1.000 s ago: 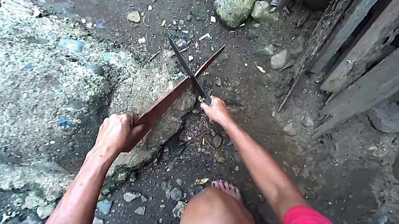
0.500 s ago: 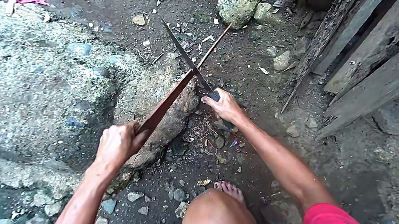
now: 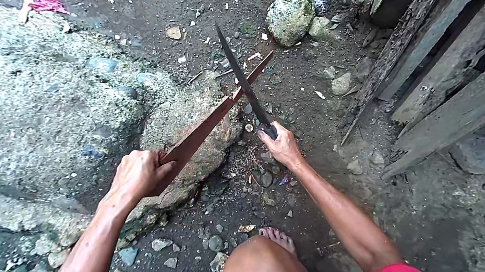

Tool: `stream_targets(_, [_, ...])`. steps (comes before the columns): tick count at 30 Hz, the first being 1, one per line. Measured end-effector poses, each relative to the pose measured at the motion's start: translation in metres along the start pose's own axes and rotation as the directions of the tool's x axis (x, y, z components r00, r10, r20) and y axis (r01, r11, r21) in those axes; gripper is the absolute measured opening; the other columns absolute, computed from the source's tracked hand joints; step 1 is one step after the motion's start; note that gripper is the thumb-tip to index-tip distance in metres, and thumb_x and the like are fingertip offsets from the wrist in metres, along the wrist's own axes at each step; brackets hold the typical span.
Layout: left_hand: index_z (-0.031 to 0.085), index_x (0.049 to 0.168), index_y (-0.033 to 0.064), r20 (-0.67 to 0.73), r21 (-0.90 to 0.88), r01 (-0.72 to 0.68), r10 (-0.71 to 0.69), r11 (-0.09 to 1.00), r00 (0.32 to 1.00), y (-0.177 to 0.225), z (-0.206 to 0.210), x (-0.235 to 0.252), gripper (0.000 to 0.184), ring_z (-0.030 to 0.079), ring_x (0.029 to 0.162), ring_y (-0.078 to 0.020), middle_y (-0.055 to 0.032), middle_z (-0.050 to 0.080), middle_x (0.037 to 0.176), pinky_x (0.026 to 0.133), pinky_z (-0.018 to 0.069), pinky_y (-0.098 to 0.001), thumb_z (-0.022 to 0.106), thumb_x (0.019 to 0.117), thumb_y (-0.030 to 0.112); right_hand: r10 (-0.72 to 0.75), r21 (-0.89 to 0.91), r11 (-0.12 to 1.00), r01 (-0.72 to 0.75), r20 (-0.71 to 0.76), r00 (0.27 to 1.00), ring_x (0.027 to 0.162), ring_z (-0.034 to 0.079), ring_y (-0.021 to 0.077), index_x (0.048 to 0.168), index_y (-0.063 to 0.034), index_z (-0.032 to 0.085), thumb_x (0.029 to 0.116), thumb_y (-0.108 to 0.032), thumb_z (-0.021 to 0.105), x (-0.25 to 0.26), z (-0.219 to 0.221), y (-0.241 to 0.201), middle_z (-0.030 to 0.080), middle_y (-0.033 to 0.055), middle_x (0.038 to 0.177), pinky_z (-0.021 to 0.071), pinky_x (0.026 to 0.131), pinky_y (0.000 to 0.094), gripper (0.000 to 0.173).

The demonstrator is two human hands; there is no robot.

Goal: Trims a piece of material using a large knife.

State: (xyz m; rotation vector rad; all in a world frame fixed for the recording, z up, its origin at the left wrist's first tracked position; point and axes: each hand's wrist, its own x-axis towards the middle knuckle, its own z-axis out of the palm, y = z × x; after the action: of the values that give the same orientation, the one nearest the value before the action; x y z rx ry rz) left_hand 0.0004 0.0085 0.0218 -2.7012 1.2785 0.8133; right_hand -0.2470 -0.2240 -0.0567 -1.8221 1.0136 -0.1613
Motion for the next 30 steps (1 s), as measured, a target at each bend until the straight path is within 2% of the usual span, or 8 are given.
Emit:
stream_targets(5, [0.067,0.093,-0.0046,0.082,0.074,0.041,-0.047,0.996,0.996,0.013,0.007,0.019,0.037,0.068,0.096,-0.0491,-0.0282,0.069,0.092,0.083,0.0503,-0.0655,0.07,0.0974,0.032,-0.294,0.217,0.925,0.312,-0.112,0.949,0.046,0.056,0.0136,0.11,-0.0012,0.061,0.0995,-0.034,0.062,-0.011,-0.012,-0.059,0.059,0.0049,0.066,0.054,0.046,0.0334,0.034])
stream_targets(9, [0.066,0.09,-0.0045,0.07,0.078,0.015,-0.021,0.997,0.997,0.009,0.011,0.024,0.037,0.068,0.093,-0.049,-0.0282,0.069,0.089,0.08,0.0503,-0.0657,0.07,0.097,0.032,-0.569,0.416,0.616,0.669,-0.354,0.743,0.046,0.054,0.0123,0.1,0.0008,0.058,0.0992,-0.02,0.061,-0.018,-0.043,-0.144,0.055,0.0017,0.063,0.0503,0.042,0.0324,0.021])
stream_targets(13, [0.066,0.089,-0.0051,0.068,0.075,0.014,-0.019,0.997,0.997,0.008,0.011,0.025,0.038,0.068,0.092,-0.0495,-0.0282,0.069,0.088,0.08,0.05,-0.0663,0.072,0.0963,0.031,-0.623,0.391,0.367,0.844,-0.571,0.535,0.043,0.054,0.0119,0.094,-0.0048,0.052,0.0992,-0.014,0.058,-0.005,-0.055,-0.184,0.052,-0.0016,0.058,0.0519,0.038,0.0334,0.013])
stream_targets(16, [0.066,0.089,-0.0044,0.057,0.077,0.013,-0.017,0.997,0.998,0.007,0.01,0.026,0.037,0.068,0.091,-0.0493,-0.0276,0.068,0.086,0.079,0.05,-0.0656,0.072,0.0962,0.031,-0.499,0.277,0.686,0.673,-0.494,0.712,0.045,0.054,0.0147,0.099,0.0026,0.056,0.0986,-0.021,0.061,0.028,-0.01,-0.109,0.054,0.005,0.062,0.0513,0.041,0.0352,0.024])
stream_targets(18, [0.066,0.09,-0.0044,0.059,0.064,0.011,-0.014,0.998,0.998,0.01,0.012,0.024,0.037,0.068,0.092,-0.0501,-0.0285,0.068,0.088,0.081,0.0497,-0.0663,0.071,0.097,0.031,-0.164,0.091,0.979,0.181,-0.165,0.973,0.055,0.062,0.0228,0.11,0.0033,0.062,0.1013,-0.03,0.062,0.04,0.028,-0.023,0.063,0.0143,0.074,0.056,0.055,0.0439,0.035])
stream_targets(21, [0.068,0.093,-0.0039,0.065,0.054,0.015,-0.019,0.998,0.998,0.013,0.008,0.028,0.036,0.067,0.096,-0.0504,-0.0289,0.069,0.092,0.083,0.0501,-0.0676,0.07,0.0975,0.032,0.304,-0.167,0.944,-0.284,0.107,0.947,0.064,0.068,0.0262,0.117,-0.0032,0.063,0.1029,-0.039,0.057,0.061,0.044,0.008,0.068,0.0167,0.088,0.0587,0.062,0.0463,0.039])
stream_targets(27, [0.067,0.092,-0.0043,0.052,0.07,0.019,-0.023,0.997,0.998,0.016,0.011,0.022,0.037,0.068,0.095,-0.0497,-0.0284,0.069,0.091,0.082,0.0504,-0.0666,0.07,0.097,0.033,0.328,-0.12,0.942,-0.313,0.138,0.935,0.055,0.062,0.0227,0.115,-0.0034,0.061,0.1033,-0.041,0.058,0.054,0.041,0.006,0.064,0.0144,0.08,0.0556,0.054,0.0407,0.039])
stream_targets(30, [0.065,0.086,-0.0026,-0.052,0.067,-0.042,0.045,0.997,0.998,0.009,0.007,0.009,0.035,0.068,0.084,-0.0503,-0.0272,0.067,0.08,0.073,0.0496,-0.0671,0.07,0.0964,0.03,0.222,-0.111,0.972,-0.209,0.113,0.969,0.065,0.066,0.0266,0.113,-0.0011,0.062,0.103,-0.042,0.059,0.045,0.03,-0.003,0.065,0.0165,0.086,0.0566,0.064,0.0462,0.042])
